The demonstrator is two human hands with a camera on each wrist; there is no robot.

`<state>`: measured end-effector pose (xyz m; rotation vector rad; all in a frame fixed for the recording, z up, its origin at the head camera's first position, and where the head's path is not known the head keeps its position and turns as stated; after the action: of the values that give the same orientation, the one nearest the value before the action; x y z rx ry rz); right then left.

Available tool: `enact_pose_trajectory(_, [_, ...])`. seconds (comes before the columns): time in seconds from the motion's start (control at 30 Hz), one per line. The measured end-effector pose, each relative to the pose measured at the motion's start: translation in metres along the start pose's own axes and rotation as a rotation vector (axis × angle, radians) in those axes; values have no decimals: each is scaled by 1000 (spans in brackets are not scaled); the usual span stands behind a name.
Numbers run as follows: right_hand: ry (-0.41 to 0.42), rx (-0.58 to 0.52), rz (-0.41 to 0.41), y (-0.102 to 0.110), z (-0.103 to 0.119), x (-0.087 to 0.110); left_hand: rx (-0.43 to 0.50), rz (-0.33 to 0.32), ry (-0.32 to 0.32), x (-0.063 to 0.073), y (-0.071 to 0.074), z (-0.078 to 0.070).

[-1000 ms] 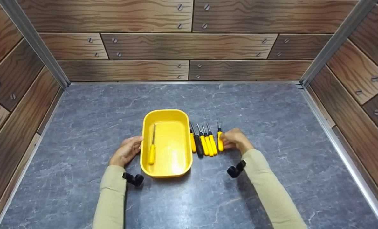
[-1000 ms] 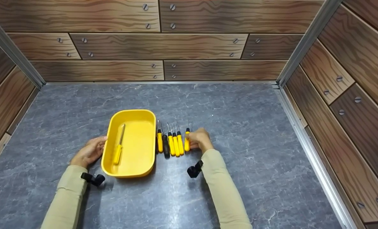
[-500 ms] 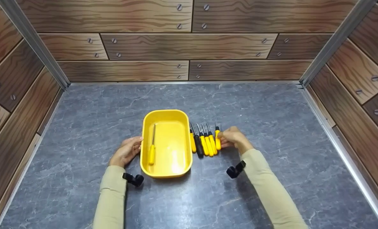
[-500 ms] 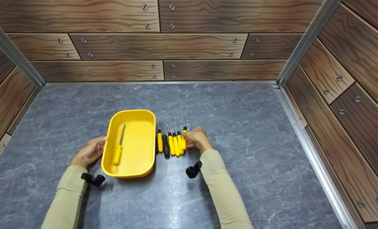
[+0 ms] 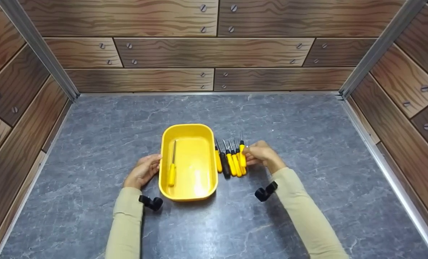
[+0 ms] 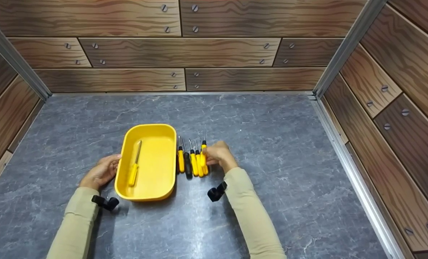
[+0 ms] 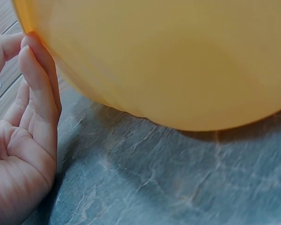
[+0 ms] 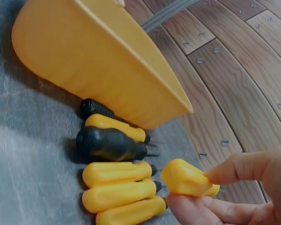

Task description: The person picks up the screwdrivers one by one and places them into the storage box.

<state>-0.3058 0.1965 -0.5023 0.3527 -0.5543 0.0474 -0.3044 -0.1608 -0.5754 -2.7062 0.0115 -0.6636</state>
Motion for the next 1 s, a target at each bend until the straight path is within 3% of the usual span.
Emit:
enact_pose_trajectory(0.63, [33,14,37,-17,16,7,-15,27,-34,-1,-2,-2])
enact_pose_trajectory(1.0, [35,27,55,-26,22,11,-5,21,-15,-1,-2,-1])
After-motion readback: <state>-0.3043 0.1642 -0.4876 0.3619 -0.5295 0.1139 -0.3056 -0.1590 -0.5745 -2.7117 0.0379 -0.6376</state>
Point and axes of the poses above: each hand's wrist, its own x-axis away from the middle knuckle, its own y-axis out of the back of the hand, z = x × y, the point moved 8 cm from there along -x, towards the middle knuckle, and after that the axes turned 6 degrees about -z, right-handed, at the moved point
